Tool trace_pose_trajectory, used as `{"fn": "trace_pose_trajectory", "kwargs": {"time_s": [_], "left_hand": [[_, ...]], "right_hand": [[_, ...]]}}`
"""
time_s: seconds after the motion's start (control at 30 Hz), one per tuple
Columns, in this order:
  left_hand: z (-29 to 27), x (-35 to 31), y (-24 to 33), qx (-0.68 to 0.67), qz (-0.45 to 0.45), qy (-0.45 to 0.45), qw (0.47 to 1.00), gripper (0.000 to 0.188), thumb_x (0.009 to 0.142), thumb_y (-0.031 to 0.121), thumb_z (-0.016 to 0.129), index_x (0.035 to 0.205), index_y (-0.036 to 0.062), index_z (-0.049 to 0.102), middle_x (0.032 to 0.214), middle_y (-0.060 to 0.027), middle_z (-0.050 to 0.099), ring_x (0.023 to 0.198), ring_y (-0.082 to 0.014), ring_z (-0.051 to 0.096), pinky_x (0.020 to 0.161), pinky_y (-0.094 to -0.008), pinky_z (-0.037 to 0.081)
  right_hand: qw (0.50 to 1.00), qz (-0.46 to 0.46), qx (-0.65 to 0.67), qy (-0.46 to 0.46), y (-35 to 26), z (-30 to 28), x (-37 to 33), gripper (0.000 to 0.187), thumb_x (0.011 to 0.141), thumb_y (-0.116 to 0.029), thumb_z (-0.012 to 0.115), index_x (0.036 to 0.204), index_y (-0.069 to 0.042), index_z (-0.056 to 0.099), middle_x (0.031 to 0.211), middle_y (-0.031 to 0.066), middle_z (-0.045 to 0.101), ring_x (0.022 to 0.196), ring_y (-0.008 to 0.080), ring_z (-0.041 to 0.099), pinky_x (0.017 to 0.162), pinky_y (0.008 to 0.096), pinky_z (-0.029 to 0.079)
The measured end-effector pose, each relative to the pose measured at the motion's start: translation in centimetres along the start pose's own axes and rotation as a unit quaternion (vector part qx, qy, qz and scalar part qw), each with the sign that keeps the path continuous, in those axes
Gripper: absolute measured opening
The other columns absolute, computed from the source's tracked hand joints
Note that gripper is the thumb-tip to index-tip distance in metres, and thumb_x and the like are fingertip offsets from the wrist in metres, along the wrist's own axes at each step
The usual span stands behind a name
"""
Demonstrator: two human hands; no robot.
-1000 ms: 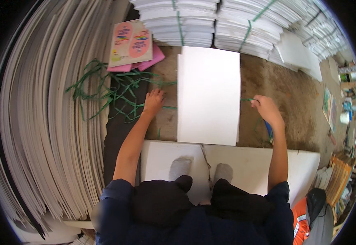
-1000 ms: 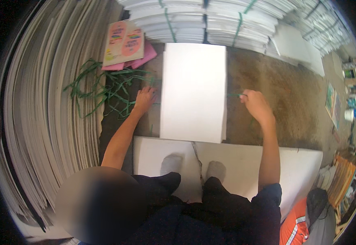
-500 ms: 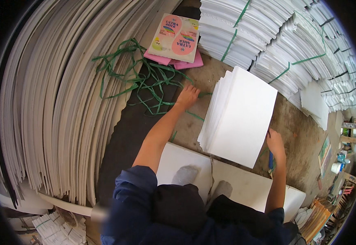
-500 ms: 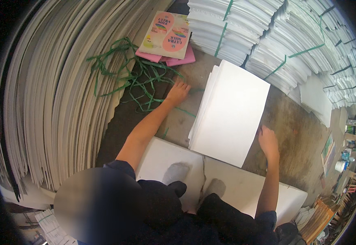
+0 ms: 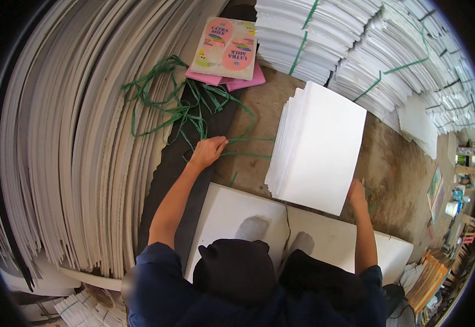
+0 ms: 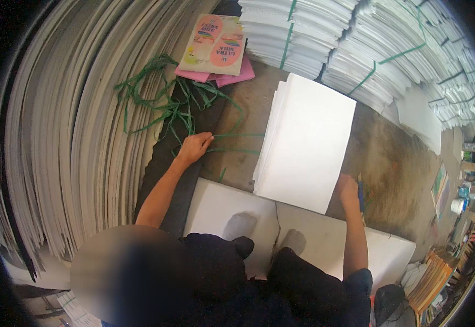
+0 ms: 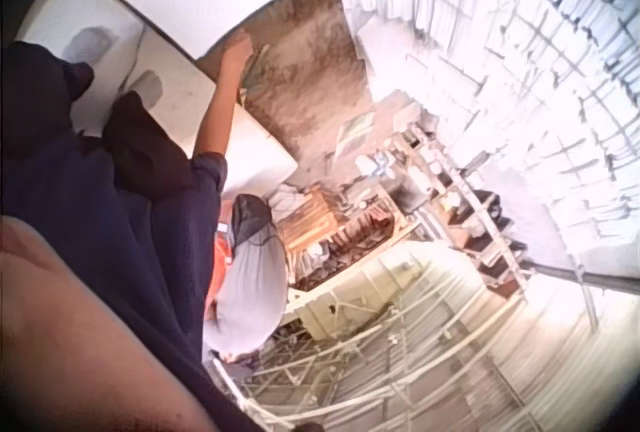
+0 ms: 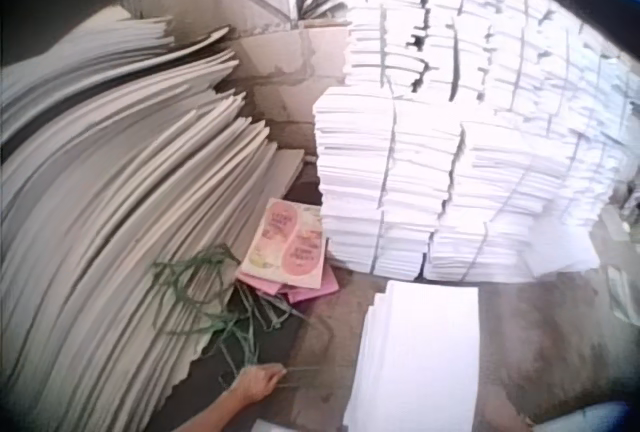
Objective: The person gathers loose white paper sheets into a stack, aligns them, and ties them with green plastic straps. They then cut the excess strap and place the finished bundle aside before repeating the process with another stack.
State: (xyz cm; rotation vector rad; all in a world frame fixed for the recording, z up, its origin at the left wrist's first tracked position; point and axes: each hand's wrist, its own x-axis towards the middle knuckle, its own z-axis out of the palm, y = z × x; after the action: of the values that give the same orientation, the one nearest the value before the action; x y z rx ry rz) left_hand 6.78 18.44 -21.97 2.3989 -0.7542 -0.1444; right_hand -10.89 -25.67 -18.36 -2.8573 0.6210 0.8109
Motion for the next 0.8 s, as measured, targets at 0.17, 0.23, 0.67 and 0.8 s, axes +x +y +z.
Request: {"fn": "trace_pose_trajectory", "kwargs": {"time_s": [0.17, 0.23, 0.67, 0.8], "left_hand": [[-2.1, 1.5, 4.9, -0.052, -0.025, 0.013, 0.998, 0.023, 0.085, 0.02, 0.048, 0.073, 0.0003, 0.05, 0.067, -0.0191, 0.051, 0.066, -0.0394, 0.05, 0.055, -0.0435, 0.038], [-3.9, 3.7, 7.2, -0.063, -0.02, 0.011, 0.998, 0.024, 0.084, 0.021, 0.049, 0.073, -0.001, 0.05, 0.064, -0.0204, 0.05, 0.066, -0.0402, 0.049, 0.056, -0.0435, 0.038], [-7.2, 14.0, 25.0, -0.115, 0.097, -0.125, 0.981, 0.029, 0.086, 0.027, 0.048, 0.084, 0.0007, 0.059, 0.075, -0.0109, 0.06, 0.071, -0.0183, 0.056, 0.066, -0.0307, 0.044], [-5.1, 13.4, 28.1, -0.199, -0.028, -0.215, 0.956, 0.022, 0.085, 0.023, 0.052, 0.087, 0.0043, 0.062, 0.078, -0.0043, 0.059, 0.07, -0.014, 0.056, 0.062, -0.026, 0.045]], "right_hand": [[0.998, -0.013, 0.054, 0.024, 0.7, -0.8, -2.2, 0.029, 0.084, -0.022, 0.045, 0.079, 0.002, 0.06, 0.085, 0.025, 0.059, 0.083, 0.0387, 0.057, 0.071, 0.0458, 0.046], [0.997, -0.033, 0.069, 0.021, 3.1, -3.3, -2.6, 0.031, 0.085, -0.024, 0.044, 0.079, 0.003, 0.059, 0.081, 0.024, 0.059, 0.077, 0.039, 0.058, 0.067, 0.045, 0.045], [0.789, -0.192, 0.58, -0.06, -1.3, -22.4, -4.7, 0.027, 0.092, -0.026, 0.041, 0.073, -0.008, 0.047, 0.051, -0.0077, 0.027, 0.043, 0.0044, 0.024, 0.039, 0.0203, 0.02], [0.75, -0.223, 0.62, -0.049, -6.3, -19.5, -5.6, 0.022, 0.093, -0.015, 0.033, 0.092, 0.0, 0.049, 0.066, 0.0015, 0.042, 0.047, 0.008, 0.038, 0.04, 0.0194, 0.027]]}}
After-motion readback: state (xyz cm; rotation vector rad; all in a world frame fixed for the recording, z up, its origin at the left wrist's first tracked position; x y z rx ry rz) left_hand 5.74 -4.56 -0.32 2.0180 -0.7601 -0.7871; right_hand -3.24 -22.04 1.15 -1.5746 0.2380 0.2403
